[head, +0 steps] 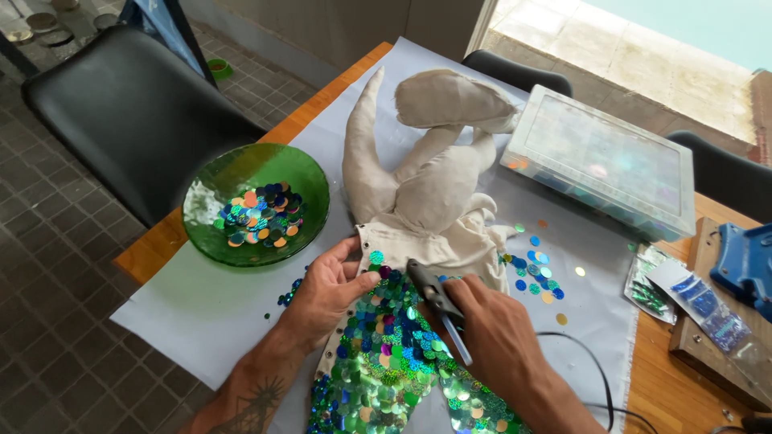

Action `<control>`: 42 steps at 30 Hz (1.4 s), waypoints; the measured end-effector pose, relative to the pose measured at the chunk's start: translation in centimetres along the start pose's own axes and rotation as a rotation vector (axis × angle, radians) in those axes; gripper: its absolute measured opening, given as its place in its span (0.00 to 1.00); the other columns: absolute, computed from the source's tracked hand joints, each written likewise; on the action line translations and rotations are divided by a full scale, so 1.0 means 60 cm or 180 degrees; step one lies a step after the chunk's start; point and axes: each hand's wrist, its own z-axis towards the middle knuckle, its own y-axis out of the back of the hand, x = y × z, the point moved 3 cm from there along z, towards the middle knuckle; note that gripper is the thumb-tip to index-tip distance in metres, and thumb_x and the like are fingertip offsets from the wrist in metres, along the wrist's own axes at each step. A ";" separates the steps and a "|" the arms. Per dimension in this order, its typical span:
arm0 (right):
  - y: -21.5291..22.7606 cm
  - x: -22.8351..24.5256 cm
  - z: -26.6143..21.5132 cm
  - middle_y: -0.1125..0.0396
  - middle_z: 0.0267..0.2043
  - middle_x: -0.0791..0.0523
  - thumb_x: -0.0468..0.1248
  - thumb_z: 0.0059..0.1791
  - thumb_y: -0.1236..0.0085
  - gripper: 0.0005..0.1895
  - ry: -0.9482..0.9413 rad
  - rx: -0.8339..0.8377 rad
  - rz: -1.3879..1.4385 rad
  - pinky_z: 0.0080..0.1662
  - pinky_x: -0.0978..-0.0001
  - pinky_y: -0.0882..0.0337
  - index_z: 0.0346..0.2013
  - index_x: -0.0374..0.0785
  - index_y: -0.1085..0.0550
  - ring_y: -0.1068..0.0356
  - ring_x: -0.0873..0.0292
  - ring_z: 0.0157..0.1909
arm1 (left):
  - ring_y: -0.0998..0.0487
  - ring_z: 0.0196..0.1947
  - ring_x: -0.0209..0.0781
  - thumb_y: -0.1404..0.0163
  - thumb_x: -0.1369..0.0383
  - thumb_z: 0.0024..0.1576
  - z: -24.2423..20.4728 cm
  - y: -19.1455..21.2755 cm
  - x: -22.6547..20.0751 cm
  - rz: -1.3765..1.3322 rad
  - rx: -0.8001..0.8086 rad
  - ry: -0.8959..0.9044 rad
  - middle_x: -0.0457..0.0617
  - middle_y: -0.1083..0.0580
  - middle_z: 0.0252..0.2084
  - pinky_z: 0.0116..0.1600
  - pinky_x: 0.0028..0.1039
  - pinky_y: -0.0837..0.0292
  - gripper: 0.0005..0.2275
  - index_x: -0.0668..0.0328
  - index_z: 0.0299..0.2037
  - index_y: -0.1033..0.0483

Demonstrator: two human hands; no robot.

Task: Applying sequins to a fabric object using a hot glue gun

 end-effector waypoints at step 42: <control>-0.004 -0.308 0.003 0.21 0.29 0.60 0.38 0.43 0.35 0.04 -0.2833 0.0335 0.0620 0.37 0.70 0.29 0.29 0.48 0.15 0.27 0.64 0.28 | 0.20 0.53 0.46 0.47 0.81 0.52 0.011 -0.001 0.001 -0.0108 -0.0046 0.0296 0.61 0.20 0.54 0.62 0.32 0.29 0.29 0.69 0.68 0.33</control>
